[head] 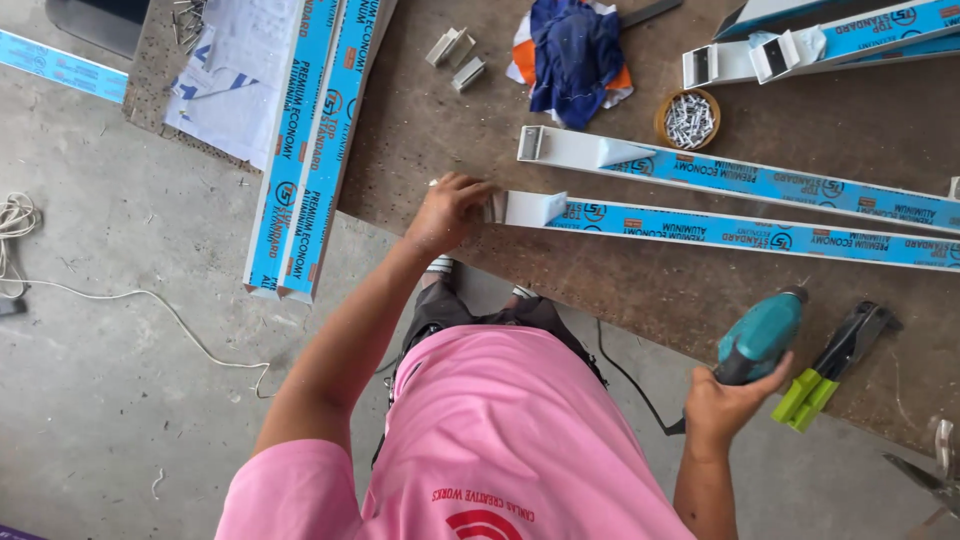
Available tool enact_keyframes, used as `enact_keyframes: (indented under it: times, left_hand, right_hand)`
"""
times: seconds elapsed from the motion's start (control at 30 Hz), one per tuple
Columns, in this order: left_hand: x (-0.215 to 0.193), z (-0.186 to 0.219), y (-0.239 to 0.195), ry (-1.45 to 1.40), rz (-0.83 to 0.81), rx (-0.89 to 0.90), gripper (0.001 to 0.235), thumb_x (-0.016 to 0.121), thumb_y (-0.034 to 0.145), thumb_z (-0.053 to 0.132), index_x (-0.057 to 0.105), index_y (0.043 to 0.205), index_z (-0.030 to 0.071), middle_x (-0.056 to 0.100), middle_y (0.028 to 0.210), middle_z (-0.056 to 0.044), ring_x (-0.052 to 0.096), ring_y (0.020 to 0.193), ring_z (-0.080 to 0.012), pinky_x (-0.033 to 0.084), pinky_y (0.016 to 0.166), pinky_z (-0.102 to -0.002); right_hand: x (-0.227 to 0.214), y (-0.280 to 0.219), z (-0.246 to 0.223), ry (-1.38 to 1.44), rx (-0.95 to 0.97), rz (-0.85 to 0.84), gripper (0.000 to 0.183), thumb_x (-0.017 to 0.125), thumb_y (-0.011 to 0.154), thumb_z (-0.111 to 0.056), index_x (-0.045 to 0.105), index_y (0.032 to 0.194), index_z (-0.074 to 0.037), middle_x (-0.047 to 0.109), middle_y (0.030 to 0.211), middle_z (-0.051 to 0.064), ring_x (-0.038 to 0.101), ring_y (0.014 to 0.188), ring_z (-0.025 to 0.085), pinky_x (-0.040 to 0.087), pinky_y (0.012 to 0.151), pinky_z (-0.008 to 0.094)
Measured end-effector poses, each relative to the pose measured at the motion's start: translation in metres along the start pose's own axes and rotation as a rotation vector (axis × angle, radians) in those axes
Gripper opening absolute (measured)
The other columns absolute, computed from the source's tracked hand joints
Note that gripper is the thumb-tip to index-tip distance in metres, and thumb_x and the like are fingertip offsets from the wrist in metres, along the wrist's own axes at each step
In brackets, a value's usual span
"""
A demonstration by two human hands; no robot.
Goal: Assembling an aluminum frame by drilling holes and riveting metal brackets.
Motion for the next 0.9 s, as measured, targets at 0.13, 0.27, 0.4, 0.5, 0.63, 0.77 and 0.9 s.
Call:
enact_keyframes:
  times: [0.13,0.27,0.4,0.5,0.63,0.77,0.9]
  left_hand:
    - [-0.020,-0.007,-0.009,-0.120,-0.076,-0.066,0.059,0.072,0.099,0.019,0.047,0.151,0.006,0.073,0.118,-0.009,0.059,0.109,-0.0316,0.050,0.094,-0.042]
    - [0.000,-0.031,-0.026,0.107,-0.148,0.019,0.085,0.085,0.085,0.042,0.045,0.155,0.012,0.063,0.136,-0.019,0.048,0.136,-0.0342,0.049,0.102,-0.050]
    - [-0.009,-0.018,-0.029,0.119,-0.056,-0.009,0.078,0.087,0.085,0.045,0.055,0.146,0.009,0.049,0.156,-0.010,0.044,0.137,-0.0402,0.047,0.105,-0.060]
    - [-0.019,0.004,-0.021,0.265,-0.045,0.079,0.050,0.075,0.093,0.046,0.067,0.132,0.015,0.059,0.130,-0.012,0.052,0.123,-0.0389,0.053,0.086,-0.057]
    - [-0.005,0.013,-0.009,0.425,-0.145,-0.009,0.053,0.056,0.101,0.040,0.052,0.147,0.012,0.055,0.123,-0.013,0.053,0.116,-0.0374,0.052,0.083,-0.056]
    - [0.000,0.011,0.011,0.442,-0.306,-0.113,0.045,0.068,0.088,0.042,0.060,0.123,0.014,0.060,0.110,-0.012,0.056,0.099,-0.0359,0.052,0.069,-0.051]
    - [-0.005,0.024,0.021,0.458,-0.402,-0.094,0.038,0.059,0.095,0.049,0.074,0.099,0.015,0.057,0.107,-0.010,0.057,0.097,-0.0329,0.052,0.064,-0.049]
  right_hand:
    - [-0.011,-0.020,-0.071,0.121,-0.004,0.040,0.093,0.057,0.073,0.011,0.028,0.159,-0.005,0.053,0.134,0.027,0.059,0.082,0.030,0.053,0.081,0.041]
    - [-0.018,-0.034,-0.141,0.155,-0.077,-0.015,0.093,0.053,0.073,0.014,0.024,0.160,0.000,0.043,0.146,0.031,0.062,0.090,0.039,0.055,0.078,0.048]
    - [-0.018,-0.038,-0.180,0.195,-0.072,-0.089,0.093,0.057,0.077,0.012,0.024,0.162,-0.001,0.048,0.137,0.034,0.062,0.091,0.041,0.055,0.070,0.051]
    - [-0.011,-0.046,-0.202,0.222,-0.028,-0.112,0.095,0.057,0.073,0.015,0.026,0.162,-0.001,0.046,0.140,0.031,0.062,0.091,0.039,0.054,0.069,0.048]
    - [-0.003,-0.057,-0.205,0.211,0.034,-0.130,0.097,0.058,0.070,0.015,0.029,0.162,0.000,0.050,0.137,0.028,0.064,0.090,0.037,0.053,0.066,0.045]
    - [0.000,-0.061,-0.195,0.223,0.079,-0.184,0.099,0.056,0.066,0.013,0.032,0.162,0.003,0.058,0.115,0.026,0.066,0.088,0.031,0.053,0.070,0.041]
    - [-0.015,-0.061,-0.206,0.216,0.233,-0.318,0.102,0.057,0.065,0.013,0.034,0.164,-0.001,0.064,0.093,0.030,0.066,0.082,0.036,0.052,0.066,0.043]
Point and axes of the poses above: each hand's wrist, its own y-axis towards the middle knuckle, its own x-axis out of the palm, z = x × y, the point moved 2 cm from there along y, towards the middle knuckle
